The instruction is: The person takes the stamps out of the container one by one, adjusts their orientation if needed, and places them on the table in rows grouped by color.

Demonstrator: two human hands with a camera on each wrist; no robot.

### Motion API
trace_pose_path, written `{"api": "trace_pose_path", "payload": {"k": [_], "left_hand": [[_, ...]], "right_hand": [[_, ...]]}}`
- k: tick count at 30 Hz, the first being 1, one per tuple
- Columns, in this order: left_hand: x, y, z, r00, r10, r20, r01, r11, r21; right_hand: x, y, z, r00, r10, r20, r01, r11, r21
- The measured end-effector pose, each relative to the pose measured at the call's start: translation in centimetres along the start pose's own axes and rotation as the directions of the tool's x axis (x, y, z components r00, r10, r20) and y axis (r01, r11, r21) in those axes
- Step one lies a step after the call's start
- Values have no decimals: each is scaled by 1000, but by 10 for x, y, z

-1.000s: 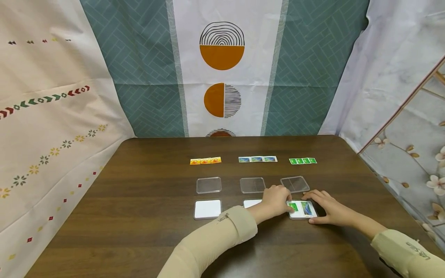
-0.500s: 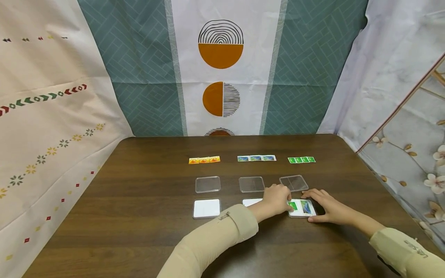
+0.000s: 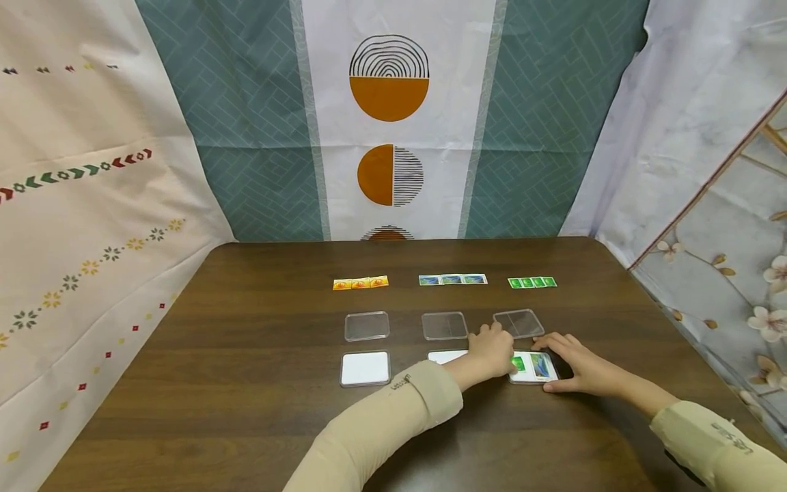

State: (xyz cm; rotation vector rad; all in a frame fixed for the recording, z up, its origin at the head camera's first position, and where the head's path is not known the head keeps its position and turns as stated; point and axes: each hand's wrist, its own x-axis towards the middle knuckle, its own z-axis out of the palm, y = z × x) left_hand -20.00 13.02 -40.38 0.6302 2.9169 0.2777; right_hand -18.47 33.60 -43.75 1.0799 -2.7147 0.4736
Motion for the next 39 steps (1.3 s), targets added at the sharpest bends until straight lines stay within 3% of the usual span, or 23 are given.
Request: {"api": "trace_pose_path", "payload": {"k": [6,15,25,39], "left_hand": [[0,0,-3,1000,0,28,1,1000,-28],[2,-2,0,999,15,-35,-17,997,-70],[0,-5,0,993,85,-88,-93,991,-96],[4,-11,-2,989,103,-103,-125,965,-232]], "right_hand": [[1,1,0,1000,3,-1,-3,1000,5],[-1,3,2,1000,2,-21,-3,1000,-8],[-1,4,4,1000,7,-19,-7,1000,9],[-2,2,4,1000,11,-22,-11,1000,6]]}}
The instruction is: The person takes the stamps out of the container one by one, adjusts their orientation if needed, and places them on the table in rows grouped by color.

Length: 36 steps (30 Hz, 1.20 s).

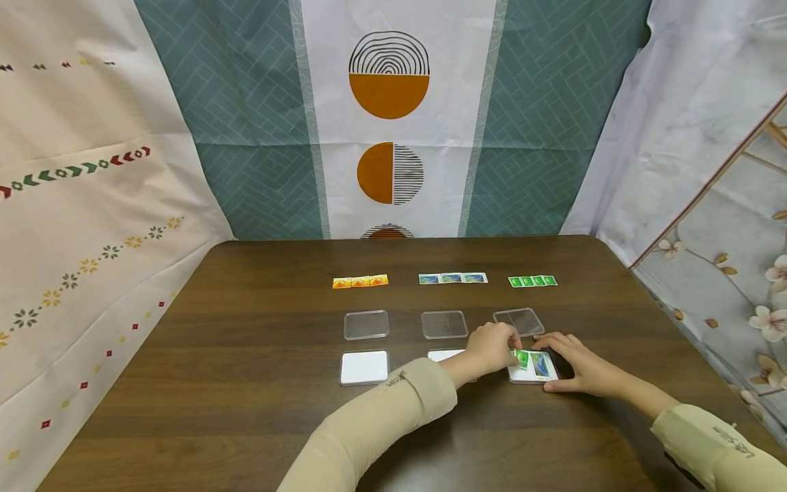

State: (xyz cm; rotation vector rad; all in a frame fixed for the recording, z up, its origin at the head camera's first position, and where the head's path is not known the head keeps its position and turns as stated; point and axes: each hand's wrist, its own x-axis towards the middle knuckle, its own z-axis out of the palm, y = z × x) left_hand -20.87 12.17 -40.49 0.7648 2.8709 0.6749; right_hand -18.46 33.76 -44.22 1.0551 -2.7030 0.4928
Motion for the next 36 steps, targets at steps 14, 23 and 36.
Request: {"api": "trace_pose_path", "payload": {"k": [14,23,36], "left_hand": [[12,-17,-13,997,-19,-74,8,989,-144],[26,-26,-24,983,-71,-167,44,985,-164],[48,-30,-35,975,-132,-178,113,987,-114]], "right_hand": [[0,4,0,1000,-8,-14,8,1000,9],[-1,2,1,1000,-9,-13,9,1000,7],[-2,-1,1,1000,-5,-7,5,1000,13]]}}
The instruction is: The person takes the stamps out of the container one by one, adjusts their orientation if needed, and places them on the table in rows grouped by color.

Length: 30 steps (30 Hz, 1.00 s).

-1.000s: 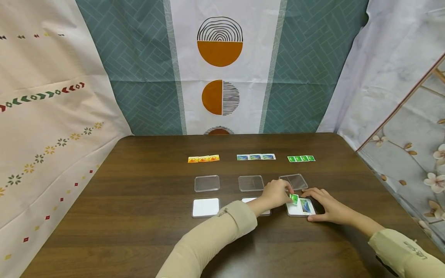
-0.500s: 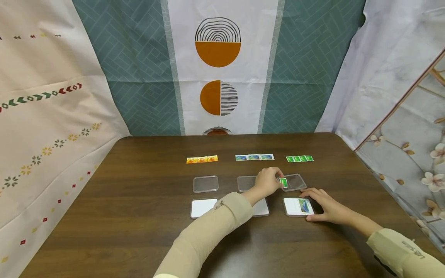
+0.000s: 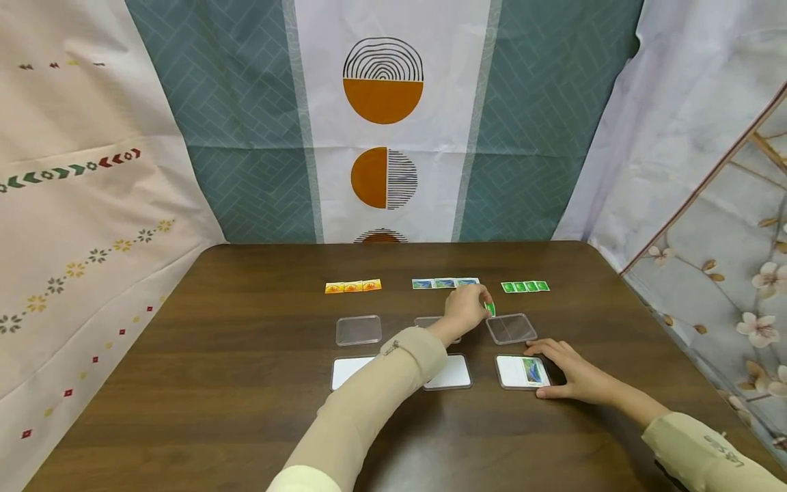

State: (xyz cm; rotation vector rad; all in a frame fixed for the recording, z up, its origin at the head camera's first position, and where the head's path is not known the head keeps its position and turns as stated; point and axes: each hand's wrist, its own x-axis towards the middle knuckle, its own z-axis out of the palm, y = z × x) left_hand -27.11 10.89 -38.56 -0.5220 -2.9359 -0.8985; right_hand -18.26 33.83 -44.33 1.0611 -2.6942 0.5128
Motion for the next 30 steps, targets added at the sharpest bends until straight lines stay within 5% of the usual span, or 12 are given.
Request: {"api": "trace_pose_path", "payload": {"k": [6,16,25,30], "left_hand": [[15,6,2,1000,-11,7,11,1000,17],[51,17,6,999,-30,-38,25,992,-127],[78,18,18,973,-229,-35,220,961,-165],[85,14,29,960,-281,-14,275,948,-160]], "right_hand": [[-1,-1,0,1000,26,16,-26,1000,0],[1,1,-3,999,39,35,-39,999,15],[0,-1,-1,998,53,19,-53,998,30],[-2,-2,0,999,44,27,-45,999,21]]}}
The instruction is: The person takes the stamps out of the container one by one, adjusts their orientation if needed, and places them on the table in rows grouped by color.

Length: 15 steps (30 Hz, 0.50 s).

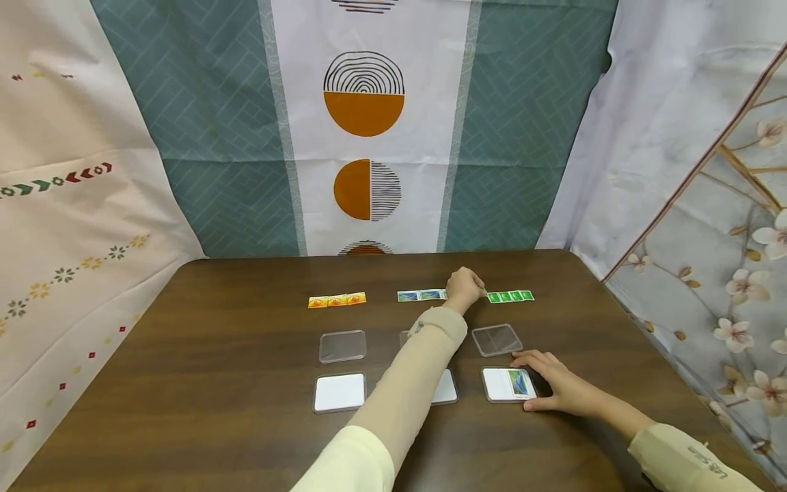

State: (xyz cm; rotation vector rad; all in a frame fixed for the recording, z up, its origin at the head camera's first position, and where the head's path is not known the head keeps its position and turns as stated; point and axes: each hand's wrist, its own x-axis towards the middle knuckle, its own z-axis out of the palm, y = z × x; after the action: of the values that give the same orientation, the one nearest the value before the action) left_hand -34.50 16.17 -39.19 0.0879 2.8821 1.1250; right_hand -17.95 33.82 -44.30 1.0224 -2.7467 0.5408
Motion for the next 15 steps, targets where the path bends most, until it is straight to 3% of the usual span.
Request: {"api": "trace_pose_path", "payload": {"k": [15], "left_hand": [[5,-3,20,998,-52,-27,53,997,61]], "right_hand": [[-1,0,0,1000,-1,-5,1,1000,0]]}}
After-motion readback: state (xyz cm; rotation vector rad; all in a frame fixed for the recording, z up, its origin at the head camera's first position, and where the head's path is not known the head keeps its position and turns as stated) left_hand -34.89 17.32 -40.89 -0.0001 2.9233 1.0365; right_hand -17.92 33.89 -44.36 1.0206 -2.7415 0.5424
